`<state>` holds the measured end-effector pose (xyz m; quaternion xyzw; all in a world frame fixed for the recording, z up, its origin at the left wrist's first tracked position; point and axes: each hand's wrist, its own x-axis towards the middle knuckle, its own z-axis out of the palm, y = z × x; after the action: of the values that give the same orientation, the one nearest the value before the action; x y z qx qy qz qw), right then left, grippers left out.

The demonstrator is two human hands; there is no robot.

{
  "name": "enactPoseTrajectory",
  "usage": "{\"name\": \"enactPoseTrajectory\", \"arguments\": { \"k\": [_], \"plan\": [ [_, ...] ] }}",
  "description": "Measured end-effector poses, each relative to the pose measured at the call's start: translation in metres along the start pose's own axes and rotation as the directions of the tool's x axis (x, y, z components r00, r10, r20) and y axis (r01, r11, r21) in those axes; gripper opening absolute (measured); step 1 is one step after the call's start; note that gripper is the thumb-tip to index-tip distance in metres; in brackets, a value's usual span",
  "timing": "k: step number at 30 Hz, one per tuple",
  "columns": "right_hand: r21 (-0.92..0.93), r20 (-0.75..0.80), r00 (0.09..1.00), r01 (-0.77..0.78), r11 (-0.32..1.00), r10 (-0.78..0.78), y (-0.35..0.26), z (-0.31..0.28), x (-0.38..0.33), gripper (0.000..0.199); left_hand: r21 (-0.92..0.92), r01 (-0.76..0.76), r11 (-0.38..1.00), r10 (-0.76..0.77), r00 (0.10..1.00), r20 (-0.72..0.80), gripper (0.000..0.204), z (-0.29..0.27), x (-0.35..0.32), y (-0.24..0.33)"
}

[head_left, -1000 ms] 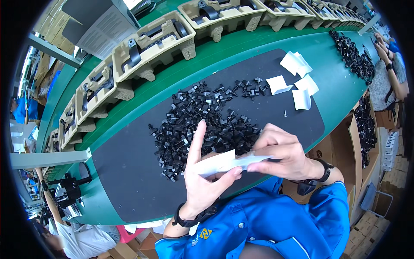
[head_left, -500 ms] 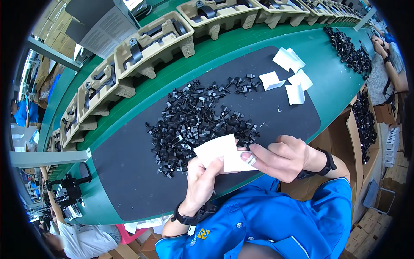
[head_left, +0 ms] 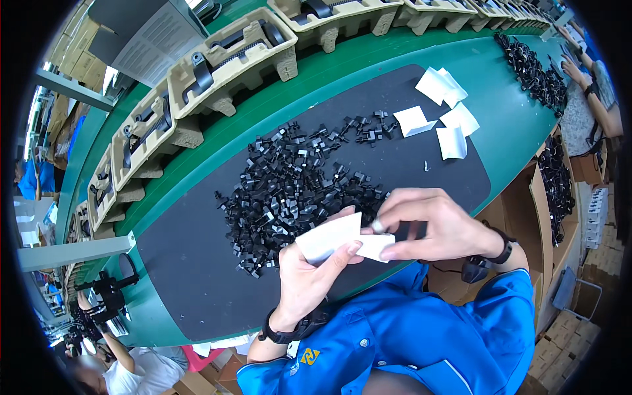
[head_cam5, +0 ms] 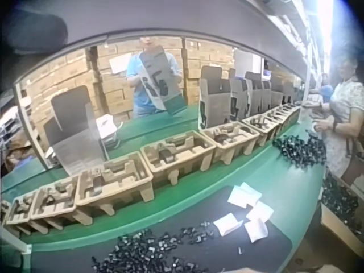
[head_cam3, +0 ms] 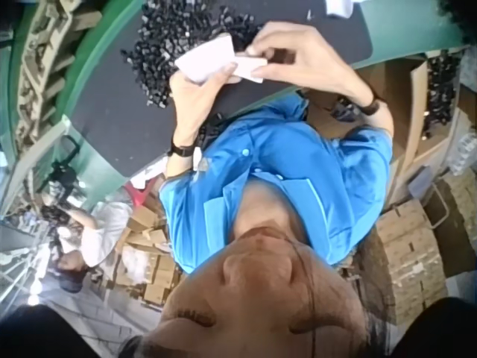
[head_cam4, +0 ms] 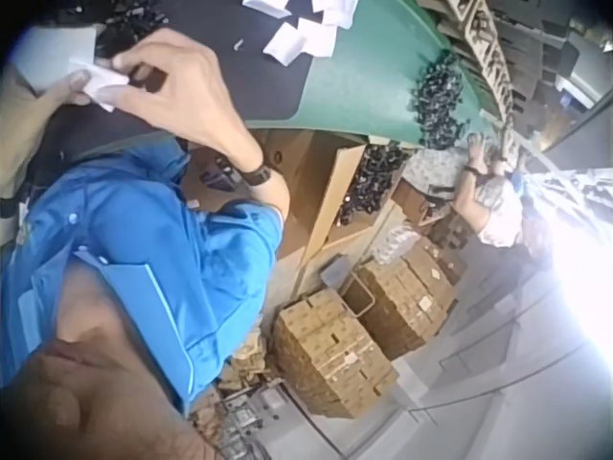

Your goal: The person is sorting small black electronic components and placing them into white plastic bags on a production line.

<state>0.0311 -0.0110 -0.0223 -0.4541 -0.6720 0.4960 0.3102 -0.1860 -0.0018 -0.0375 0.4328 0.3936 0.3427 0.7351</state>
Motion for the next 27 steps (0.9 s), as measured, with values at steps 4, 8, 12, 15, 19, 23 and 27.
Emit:
{"name": "enactPoseTrajectory", "arguments": {
  "k": [4, 8, 12, 15, 19, 23, 27],
  "plan": [
    [-0.240, -0.044, 0.911, 0.388, 0.890, -0.410, 0.022, -0.004, 0.008, 0.019, 0.132, -0.065, 0.989, 0.070, 0.997, -0.029, 0.044, 0.004, 0.005, -0.004],
    [-0.337, -0.036, 0.844, 0.493, 0.802, -0.534, 0.032, -0.010, 0.007, 0.013, 0.489, -0.372, 0.789, 0.410, 0.912, 0.033, 0.035, 0.016, 0.017, -0.007],
    [-0.280, -0.043, 0.855, 0.487, 0.827, -0.517, 0.043, -0.018, 0.006, 0.013, 0.527, -0.228, 0.819, 0.267, 0.964, 0.002, 0.026, 0.018, 0.027, -0.014],
    [-0.278, -0.037, 0.914, 0.379, 0.883, -0.404, 0.034, -0.038, -0.003, 0.012, 0.374, -0.174, 0.911, 0.194, 0.981, -0.015, 0.026, 0.028, 0.032, -0.013],
    [-0.345, -0.249, 0.963, 0.006, 0.939, -0.098, 0.039, -0.079, -0.023, 0.008, 0.229, -0.131, 0.964, 0.161, 0.980, -0.117, 0.031, 0.020, 0.025, 0.000],
    [-0.755, -0.498, 0.867, -0.423, 0.501, -0.018, 0.055, -0.097, -0.045, 0.016, 0.146, -0.056, 0.988, 0.065, 0.996, -0.059, 0.042, 0.011, 0.016, 0.010],
    [-0.844, -0.332, 0.928, -0.211, 0.494, -0.170, -0.019, -0.034, -0.034, 0.055, -0.054, 0.073, 0.996, -0.067, 0.992, 0.104, 0.051, 0.006, 0.002, 0.008]
  ]
}}
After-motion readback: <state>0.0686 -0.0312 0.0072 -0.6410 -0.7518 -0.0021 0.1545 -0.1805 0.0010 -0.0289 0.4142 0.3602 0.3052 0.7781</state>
